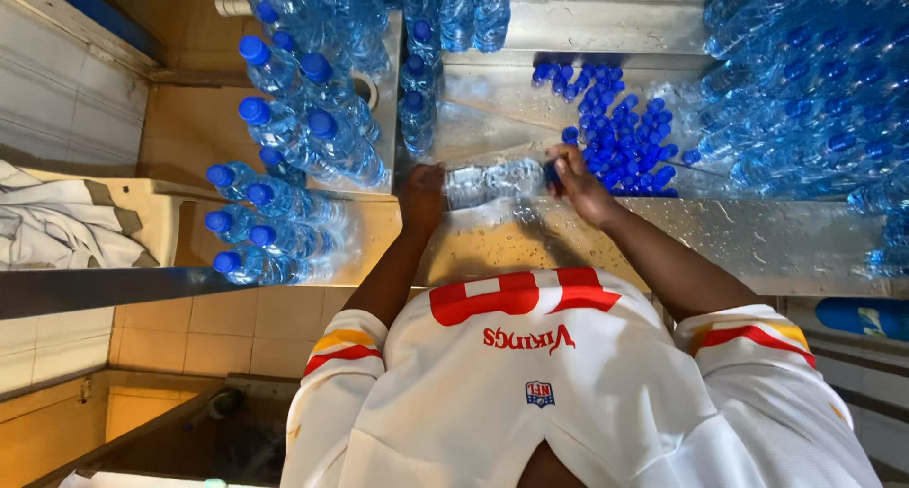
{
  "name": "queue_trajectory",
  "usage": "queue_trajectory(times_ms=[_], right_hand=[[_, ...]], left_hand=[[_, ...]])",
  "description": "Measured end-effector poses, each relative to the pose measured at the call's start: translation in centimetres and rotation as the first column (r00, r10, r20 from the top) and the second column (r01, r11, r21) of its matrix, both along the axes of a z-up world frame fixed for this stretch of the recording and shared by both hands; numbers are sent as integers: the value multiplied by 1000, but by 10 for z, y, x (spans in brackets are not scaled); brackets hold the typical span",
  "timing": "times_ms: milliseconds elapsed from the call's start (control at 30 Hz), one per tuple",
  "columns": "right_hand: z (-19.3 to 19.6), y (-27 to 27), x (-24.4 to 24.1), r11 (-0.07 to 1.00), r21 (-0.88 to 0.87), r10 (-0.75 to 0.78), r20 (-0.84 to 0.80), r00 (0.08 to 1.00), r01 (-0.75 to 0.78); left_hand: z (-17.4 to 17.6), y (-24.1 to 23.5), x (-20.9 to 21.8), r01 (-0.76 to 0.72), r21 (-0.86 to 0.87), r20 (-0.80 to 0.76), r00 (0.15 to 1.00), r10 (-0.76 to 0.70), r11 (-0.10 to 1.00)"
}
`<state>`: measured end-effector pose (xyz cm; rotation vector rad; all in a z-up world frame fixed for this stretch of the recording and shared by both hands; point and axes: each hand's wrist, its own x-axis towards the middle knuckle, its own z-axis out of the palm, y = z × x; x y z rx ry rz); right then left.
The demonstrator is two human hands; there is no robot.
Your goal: The person repeatedly picks up blue bottle caps from a pile on a metal table and screws them onto clear plastic water bottles. The person handles the bottles and caps by hand, working through a large quantity of items.
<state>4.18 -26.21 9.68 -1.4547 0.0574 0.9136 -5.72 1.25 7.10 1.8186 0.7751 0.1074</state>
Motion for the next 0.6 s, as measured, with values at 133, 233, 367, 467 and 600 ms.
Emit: queue_trajectory(times_ms=[133, 233, 367, 467, 600], right_hand=[[16, -2, 24, 874, -485, 485, 874, -9, 5], [6, 0, 33, 895, -443, 413, 789, -455, 44], [-3, 28, 0, 617, -782, 417, 226, 880, -92], [-8, 40, -7, 886, -439, 197, 641, 741, 145], [-3, 24, 14, 880, -473, 469, 858, -209, 33]], left_hand=[[-3, 7, -12, -239, -707, -234, 967, 99, 666], [-19, 13, -13, -179, -729, -270, 962, -37, 661], [-17, 18, -9, 72, -250, -177, 977, -118, 965], [-15, 35, -4, 23, -321, -135, 988, -70, 947], [39, 26, -30, 70, -539, -242, 942, -234, 839]])
